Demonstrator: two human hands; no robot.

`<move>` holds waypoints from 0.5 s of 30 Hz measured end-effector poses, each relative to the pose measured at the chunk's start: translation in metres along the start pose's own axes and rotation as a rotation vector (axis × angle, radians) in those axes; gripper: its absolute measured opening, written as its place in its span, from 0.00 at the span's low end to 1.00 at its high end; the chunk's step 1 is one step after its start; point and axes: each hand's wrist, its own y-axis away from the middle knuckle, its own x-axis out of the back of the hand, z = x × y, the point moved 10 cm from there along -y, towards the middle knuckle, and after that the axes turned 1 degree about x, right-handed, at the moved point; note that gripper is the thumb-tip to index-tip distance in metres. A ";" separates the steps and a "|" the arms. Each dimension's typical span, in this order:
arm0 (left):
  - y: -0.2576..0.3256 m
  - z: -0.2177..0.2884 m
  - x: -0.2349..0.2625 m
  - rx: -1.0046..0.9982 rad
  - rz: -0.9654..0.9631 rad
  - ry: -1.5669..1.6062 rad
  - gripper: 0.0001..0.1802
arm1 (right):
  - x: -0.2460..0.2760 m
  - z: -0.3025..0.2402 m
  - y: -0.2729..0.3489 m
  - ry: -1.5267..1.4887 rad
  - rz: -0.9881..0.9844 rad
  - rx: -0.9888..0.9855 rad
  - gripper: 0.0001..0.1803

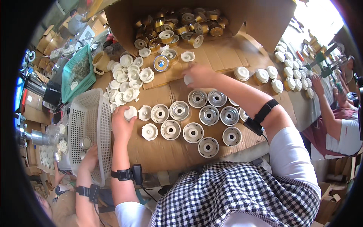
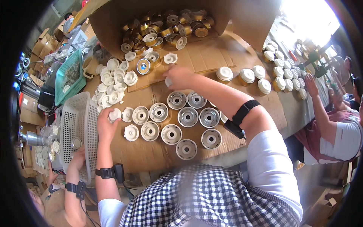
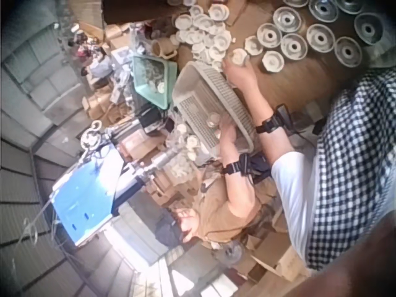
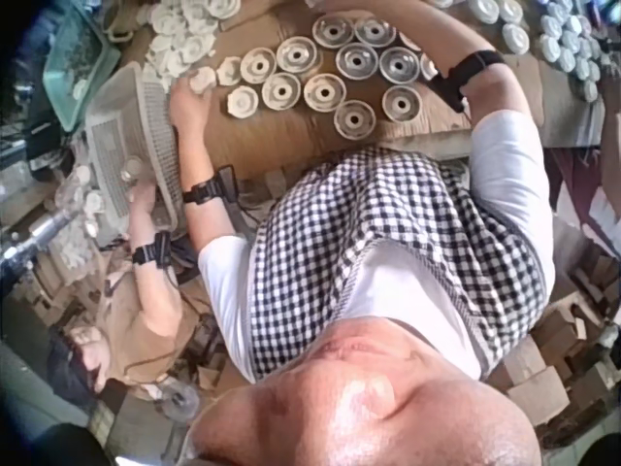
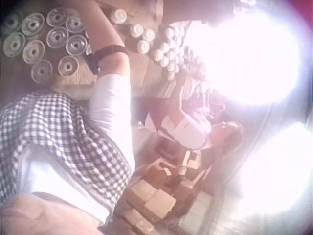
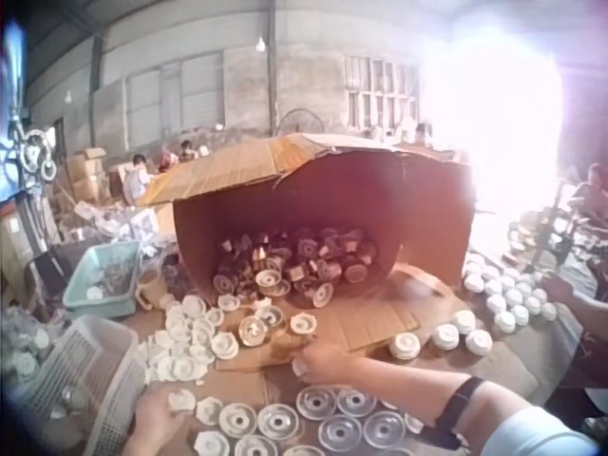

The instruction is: The person assembles metal candle holder bases by hand, adding plastic rings and plastic inserts to each base on a factory line.

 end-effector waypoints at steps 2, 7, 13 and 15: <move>0.002 -0.020 0.006 0.095 0.078 0.322 0.26 | 0.011 0.012 0.014 0.019 0.028 -0.059 0.34; 0.022 0.043 0.037 0.031 0.181 0.604 0.28 | 0.065 -0.055 0.078 -0.376 0.163 0.245 0.32; 0.023 0.175 -0.018 -0.361 -0.106 0.425 0.28 | 0.025 -0.058 0.085 -0.170 0.113 0.228 0.31; 0.019 0.173 -0.024 -0.363 -0.088 0.394 0.27 | 0.023 -0.052 0.086 -0.216 0.124 0.215 0.30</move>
